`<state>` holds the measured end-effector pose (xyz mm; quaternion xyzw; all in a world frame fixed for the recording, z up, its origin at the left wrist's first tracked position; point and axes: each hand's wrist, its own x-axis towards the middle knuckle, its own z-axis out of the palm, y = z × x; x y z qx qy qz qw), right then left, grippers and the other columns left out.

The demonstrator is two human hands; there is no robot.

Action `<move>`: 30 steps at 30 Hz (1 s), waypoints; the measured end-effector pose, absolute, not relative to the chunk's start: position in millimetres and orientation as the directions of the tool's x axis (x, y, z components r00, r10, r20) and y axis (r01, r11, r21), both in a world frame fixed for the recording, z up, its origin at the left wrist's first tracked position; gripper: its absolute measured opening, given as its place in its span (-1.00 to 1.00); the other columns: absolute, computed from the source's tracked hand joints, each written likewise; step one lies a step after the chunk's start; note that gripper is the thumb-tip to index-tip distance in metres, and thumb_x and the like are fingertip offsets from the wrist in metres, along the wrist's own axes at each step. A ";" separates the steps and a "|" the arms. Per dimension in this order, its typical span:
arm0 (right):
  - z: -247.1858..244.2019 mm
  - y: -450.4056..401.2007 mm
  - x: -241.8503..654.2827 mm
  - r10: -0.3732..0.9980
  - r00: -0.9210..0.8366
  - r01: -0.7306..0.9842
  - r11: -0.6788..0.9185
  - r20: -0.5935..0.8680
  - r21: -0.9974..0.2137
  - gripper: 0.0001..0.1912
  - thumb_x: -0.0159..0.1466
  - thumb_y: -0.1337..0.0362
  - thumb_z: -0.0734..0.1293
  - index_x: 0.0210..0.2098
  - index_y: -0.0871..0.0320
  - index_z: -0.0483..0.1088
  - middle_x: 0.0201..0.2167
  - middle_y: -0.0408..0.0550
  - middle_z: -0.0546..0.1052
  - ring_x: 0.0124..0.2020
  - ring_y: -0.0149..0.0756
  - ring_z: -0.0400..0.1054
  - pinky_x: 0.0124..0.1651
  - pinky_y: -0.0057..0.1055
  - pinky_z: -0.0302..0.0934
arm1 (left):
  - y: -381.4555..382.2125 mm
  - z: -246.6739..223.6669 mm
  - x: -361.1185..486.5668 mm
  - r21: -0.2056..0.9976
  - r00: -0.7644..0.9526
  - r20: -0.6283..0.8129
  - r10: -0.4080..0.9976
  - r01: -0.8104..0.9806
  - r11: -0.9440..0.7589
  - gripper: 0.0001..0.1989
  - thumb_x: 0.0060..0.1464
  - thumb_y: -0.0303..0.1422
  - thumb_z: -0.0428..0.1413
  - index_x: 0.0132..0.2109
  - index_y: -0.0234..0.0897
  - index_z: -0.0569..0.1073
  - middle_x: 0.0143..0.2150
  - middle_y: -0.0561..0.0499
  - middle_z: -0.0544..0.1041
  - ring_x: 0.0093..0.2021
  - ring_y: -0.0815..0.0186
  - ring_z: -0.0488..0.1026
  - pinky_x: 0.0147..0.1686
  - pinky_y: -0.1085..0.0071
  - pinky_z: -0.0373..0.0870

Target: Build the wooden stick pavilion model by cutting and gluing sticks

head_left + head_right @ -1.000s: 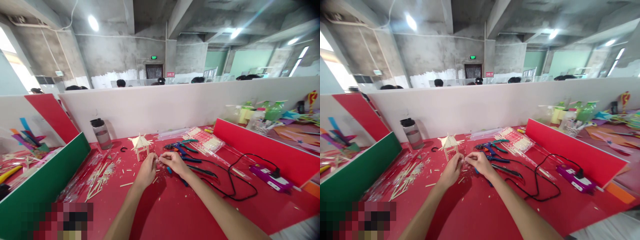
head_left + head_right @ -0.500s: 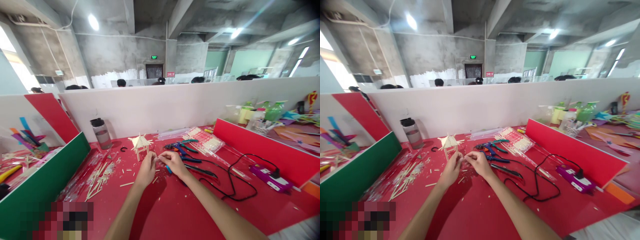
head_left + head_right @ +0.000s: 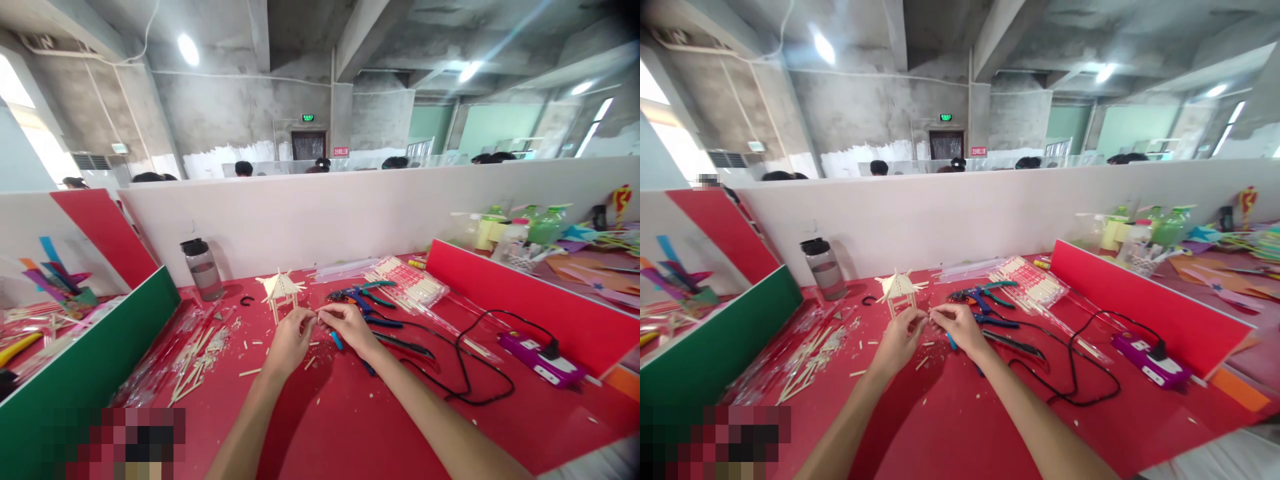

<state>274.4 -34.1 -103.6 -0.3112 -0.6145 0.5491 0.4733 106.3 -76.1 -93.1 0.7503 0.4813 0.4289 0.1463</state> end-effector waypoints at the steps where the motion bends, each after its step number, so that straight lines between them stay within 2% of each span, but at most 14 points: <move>1: -103.9 -33.9 274.6 0.901 -0.358 -0.133 0.210 0.245 -0.969 -0.60 0.10 -0.03 0.44 -0.28 0.19 0.56 -0.44 -0.03 0.58 -0.44 -0.28 0.43 -0.35 -0.39 0.29 | -76.3 -92.9 106.2 0.621 0.184 0.504 0.844 0.602 -0.502 -0.80 0.24 -0.35 -0.03 -0.21 -0.26 0.49 -0.25 -0.05 0.53 -0.26 0.30 0.45 -0.24 0.41 0.34; 16: -109.7 -31.5 274.5 0.885 -0.393 -0.093 0.231 0.249 -0.969 -0.64 0.14 -0.02 0.41 -0.36 0.18 0.56 -0.47 -0.05 0.57 -0.45 -0.28 0.41 -0.31 -0.38 0.27 | -81.5 -89.8 108.6 0.560 0.165 0.517 0.840 0.677 -0.477 -0.86 0.14 -0.44 0.01 -0.32 -0.26 0.46 -0.35 0.01 0.48 -0.39 0.37 0.37 -0.33 0.46 0.27; 25: -104.8 -35.0 273.3 0.886 -0.403 -0.148 0.186 0.231 -0.971 -0.65 0.12 -0.01 0.43 -0.33 0.17 0.57 -0.43 -0.05 0.58 -0.43 -0.31 0.41 -0.31 -0.40 0.27 | -78.3 -89.9 108.1 0.679 0.100 0.478 0.872 0.588 -0.439 -0.83 0.17 -0.38 0.00 -0.32 -0.28 0.47 -0.38 0.02 0.51 -0.40 0.37 0.40 -0.35 0.47 0.29; 30: -104.6 -35.6 274.2 0.891 -0.395 -0.185 0.163 0.225 -0.969 -0.67 0.13 0.02 0.44 -0.30 0.17 0.58 -0.43 -0.05 0.57 -0.42 -0.32 0.39 -0.32 -0.42 0.25 | -76.8 -89.0 106.7 0.738 0.126 0.447 0.885 0.507 -0.445 -0.81 0.20 -0.34 0.00 -0.26 -0.28 0.50 -0.34 -0.01 0.55 -0.36 0.35 0.44 -0.32 0.47 0.32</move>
